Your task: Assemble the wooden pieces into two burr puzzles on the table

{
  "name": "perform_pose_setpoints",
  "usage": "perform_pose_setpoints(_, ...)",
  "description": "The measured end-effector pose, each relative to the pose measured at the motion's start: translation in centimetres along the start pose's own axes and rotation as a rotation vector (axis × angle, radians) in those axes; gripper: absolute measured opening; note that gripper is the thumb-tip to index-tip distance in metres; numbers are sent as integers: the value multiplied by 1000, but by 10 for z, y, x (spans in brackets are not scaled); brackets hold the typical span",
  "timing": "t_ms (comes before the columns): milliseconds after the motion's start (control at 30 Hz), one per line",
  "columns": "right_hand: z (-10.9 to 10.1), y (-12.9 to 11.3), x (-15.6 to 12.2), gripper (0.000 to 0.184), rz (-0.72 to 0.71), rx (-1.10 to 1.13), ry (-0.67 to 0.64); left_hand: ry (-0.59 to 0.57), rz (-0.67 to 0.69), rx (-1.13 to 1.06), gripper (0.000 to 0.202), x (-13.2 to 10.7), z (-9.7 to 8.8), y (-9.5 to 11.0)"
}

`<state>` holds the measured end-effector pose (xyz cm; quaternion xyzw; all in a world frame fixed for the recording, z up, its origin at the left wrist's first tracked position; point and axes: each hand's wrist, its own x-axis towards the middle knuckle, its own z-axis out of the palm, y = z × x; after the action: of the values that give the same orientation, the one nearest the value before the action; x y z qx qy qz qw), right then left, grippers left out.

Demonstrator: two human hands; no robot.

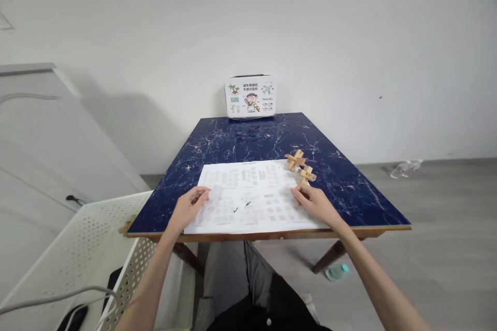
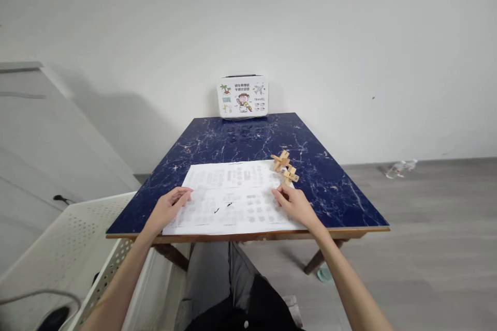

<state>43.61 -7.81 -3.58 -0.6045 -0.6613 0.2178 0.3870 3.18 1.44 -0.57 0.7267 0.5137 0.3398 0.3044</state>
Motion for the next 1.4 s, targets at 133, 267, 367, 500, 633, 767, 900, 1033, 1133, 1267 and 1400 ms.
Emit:
perform_pose_setpoints(133, -1, -1, -2, 38, -6, -1, -7, -25, 24, 60, 42, 0, 0, 0)
perform_pose_setpoints(267, -2, -3, -3, 39, 1, 10, -5, -20, 79, 233, 36, -3, 3, 2)
perform_pose_setpoints(367, -2, -5, -3, 40, 8, 21, -2, -7, 127, 333, 32, -6, 8, 4)
perform_pose_setpoints(500, -3, -4, -4, 40, 22, 34, -8, 8, 167, 371, 30, -8, 11, 5)
perform_pose_setpoints(633, -3, -4, -4, 41, 36, 67, -3, 27, 167, 370, 33, -8, 10, 6)
perform_pose_setpoints(767, -3, -3, -4, 42, 52, 105, -1, 33, 135, 335, 36, -9, 8, 9)
perform_pose_setpoints(900, -3, -2, -4, 43, 55, 141, -3, 36, 97, 302, 37, -10, 7, 11)
perform_pose_setpoints(1033, -2, -1, -5, 41, 74, 184, 11, 54, 75, 261, 36, -10, 7, 14)
perform_pose_setpoints(1133, -1, -2, -6, 41, 80, 194, 23, 67, 64, 245, 36, -10, 6, 15)
perform_pose_setpoints(1267, -2, -3, -6, 43, 78, 203, 31, 80, 65, 245, 36, -11, 6, 13)
perform_pose_setpoints(1400, -2, -2, -6, 44, 80, 223, 30, 87, 71, 247, 37, -11, 6, 12)
